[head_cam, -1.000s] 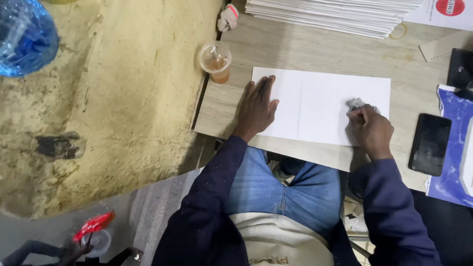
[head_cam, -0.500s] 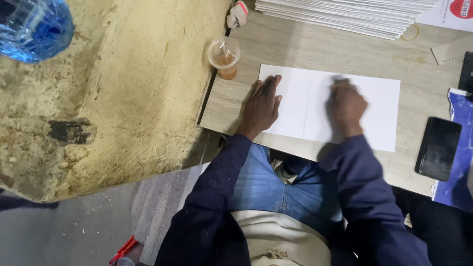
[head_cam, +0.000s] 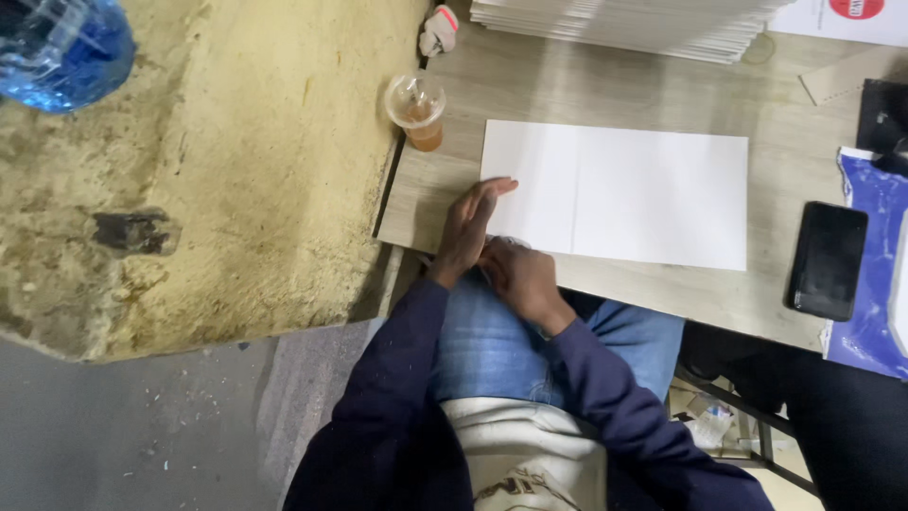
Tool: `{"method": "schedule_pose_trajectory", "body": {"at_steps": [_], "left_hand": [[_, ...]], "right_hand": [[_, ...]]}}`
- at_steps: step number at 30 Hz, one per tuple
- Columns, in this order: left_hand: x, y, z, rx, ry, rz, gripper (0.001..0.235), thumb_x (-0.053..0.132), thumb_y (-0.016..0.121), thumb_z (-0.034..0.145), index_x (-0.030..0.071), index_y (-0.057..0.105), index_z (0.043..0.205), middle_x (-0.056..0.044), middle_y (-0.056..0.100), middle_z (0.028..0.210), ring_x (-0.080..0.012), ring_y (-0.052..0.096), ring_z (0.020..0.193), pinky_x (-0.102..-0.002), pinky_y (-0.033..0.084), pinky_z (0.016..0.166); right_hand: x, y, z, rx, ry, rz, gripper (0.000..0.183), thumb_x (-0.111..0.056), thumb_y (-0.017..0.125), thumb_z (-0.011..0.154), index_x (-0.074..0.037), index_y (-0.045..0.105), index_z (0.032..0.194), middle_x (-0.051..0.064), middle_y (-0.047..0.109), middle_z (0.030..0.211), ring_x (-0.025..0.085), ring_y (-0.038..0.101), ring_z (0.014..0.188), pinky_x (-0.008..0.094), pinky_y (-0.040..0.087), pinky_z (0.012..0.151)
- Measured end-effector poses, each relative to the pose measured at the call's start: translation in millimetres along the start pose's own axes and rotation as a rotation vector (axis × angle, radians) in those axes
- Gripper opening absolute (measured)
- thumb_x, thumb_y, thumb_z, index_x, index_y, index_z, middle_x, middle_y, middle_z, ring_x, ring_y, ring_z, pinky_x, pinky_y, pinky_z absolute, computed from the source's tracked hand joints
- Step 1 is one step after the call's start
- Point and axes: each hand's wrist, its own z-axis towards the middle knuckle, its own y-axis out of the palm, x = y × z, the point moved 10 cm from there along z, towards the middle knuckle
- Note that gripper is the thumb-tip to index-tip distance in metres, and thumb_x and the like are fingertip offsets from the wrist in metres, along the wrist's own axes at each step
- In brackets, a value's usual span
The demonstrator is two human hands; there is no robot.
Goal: The person assembles a paper craft by folding a white sheet with beige panels, pressing the creases, and wiping the surface with a cloth. The person handles the paper sheet and a small plastic cup containing a liquid, occasionally dipping the cloth into the cup.
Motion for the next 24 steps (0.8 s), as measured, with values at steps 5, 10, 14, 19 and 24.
{"method": "schedule_pose_trajectory", "body": {"at_steps": [5, 10, 14, 19, 24], "left_hand": [[44.5, 8.5, -75.1, -0.108, 0.017, 0.273, 0.063, 0.053, 0.060, 0.110, 0.012, 0.056, 0.158, -0.018, 0.068, 0.147, -0.0416, 0.066, 0.133, -0.055, 0.053, 0.111], [82.4, -22.0, -54.1, 0.377, 0.140, 0.512, 0.040, 0.033, 0.061, 0.112, 0.013, 0.069, 0.145, -0.020, 0.082, 0.104, -0.0424, 0.078, 0.092, -0.051, 0.065, 0.069], [107.2, -22.4, -1.8, 0.457, 0.256, 0.723, 0.036, 0.020, 0.065, 0.106, 0.010, 0.071, 0.140, -0.020, 0.081, 0.115, -0.0390, 0.080, 0.095, -0.051, 0.065, 0.071], [116.3, 5.5, 65.7, 0.357, 0.239, 0.608, 0.074, 0.013, 0.072, 0.090, 0.003, 0.046, 0.158, -0.033, 0.052, 0.157, -0.0538, 0.053, 0.146, -0.066, 0.044, 0.121], [91.7, 84.8, 191.4, 0.020, -0.503, -0.108, 0.121, 0.079, 0.061, 0.046, 0.009, 0.064, 0.145, -0.012, 0.076, 0.142, -0.0247, 0.073, 0.129, -0.036, 0.055, 0.107]], "right_hand": [[66.2, -11.3, 2.1, -0.017, 0.323, 1.178, 0.032, -0.028, 0.054, 0.114, -0.010, 0.072, 0.134, 0.006, 0.061, 0.072, 0.016, 0.066, 0.056, 0.025, 0.057, 0.054], [63.5, -48.2, 13.6, -0.015, -0.077, -0.142, 0.064, -0.045, 0.057, 0.108, -0.004, 0.060, 0.157, 0.025, 0.049, 0.170, 0.047, 0.039, 0.159, 0.059, 0.032, 0.127], [36.0, -45.0, -47.5, 0.006, -0.171, -0.393, 0.127, -0.097, 0.061, 0.075, -0.001, 0.056, 0.157, 0.021, 0.049, 0.170, 0.040, 0.043, 0.159, 0.056, 0.031, 0.131], [71.4, -76.7, -114.3, 0.155, -0.093, -0.336, 0.074, -0.011, 0.072, 0.074, -0.018, 0.070, 0.147, 0.002, 0.062, 0.162, 0.029, 0.052, 0.154, 0.048, 0.037, 0.128], [93.5, -197.4, -155.4, 0.447, 0.096, 0.265, 0.051, -0.010, 0.061, 0.095, 0.000, 0.068, 0.144, 0.018, 0.071, 0.144, 0.030, 0.068, 0.133, 0.040, 0.055, 0.114]]}}
